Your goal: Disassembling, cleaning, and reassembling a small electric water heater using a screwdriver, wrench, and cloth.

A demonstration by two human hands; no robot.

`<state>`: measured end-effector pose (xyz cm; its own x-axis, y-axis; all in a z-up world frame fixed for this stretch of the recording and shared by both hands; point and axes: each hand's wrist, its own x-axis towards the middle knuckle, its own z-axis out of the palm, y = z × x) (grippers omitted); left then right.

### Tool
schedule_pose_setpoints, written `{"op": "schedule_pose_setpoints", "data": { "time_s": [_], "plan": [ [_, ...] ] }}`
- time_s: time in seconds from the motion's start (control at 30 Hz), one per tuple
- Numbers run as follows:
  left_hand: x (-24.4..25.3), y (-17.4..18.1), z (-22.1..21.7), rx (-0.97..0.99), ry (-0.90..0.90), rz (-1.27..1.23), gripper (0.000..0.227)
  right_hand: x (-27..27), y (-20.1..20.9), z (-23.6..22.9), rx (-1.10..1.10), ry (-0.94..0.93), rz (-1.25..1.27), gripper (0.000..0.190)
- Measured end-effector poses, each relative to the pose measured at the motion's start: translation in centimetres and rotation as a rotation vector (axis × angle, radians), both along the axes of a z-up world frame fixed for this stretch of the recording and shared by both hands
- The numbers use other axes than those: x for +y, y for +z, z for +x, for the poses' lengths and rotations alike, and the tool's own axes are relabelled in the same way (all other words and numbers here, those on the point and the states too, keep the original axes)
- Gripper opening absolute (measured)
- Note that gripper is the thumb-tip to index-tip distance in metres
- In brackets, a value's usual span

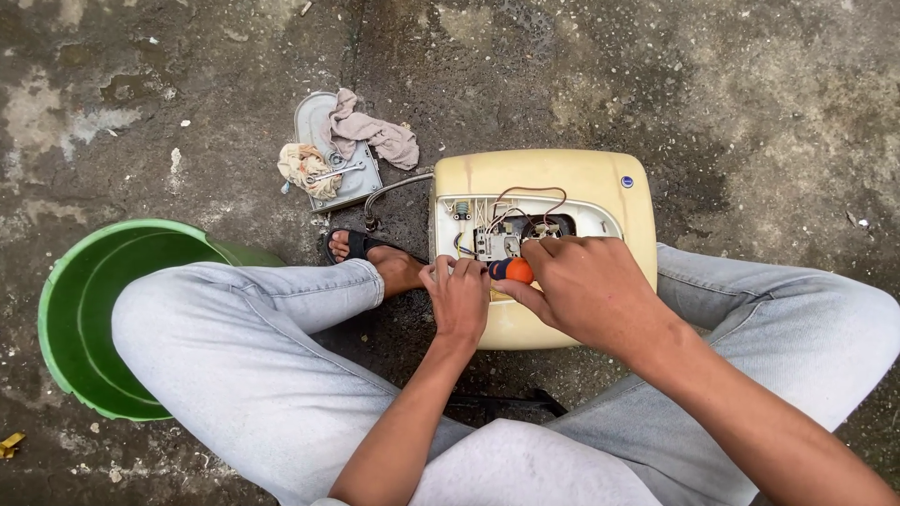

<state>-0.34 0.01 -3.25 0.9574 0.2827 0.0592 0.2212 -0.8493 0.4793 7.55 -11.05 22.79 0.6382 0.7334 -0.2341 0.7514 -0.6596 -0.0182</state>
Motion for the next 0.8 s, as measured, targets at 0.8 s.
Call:
{"op": "schedule_pose_setpoints", "data": {
  "time_s": [0.8],
  "plan": [
    [-0.1,-1.1,0.1,0.061,-0.027,-0.003,0.006,0.0,-0.1,1.0,0.033,0.167,-0.100,0.030]
  ]
}}
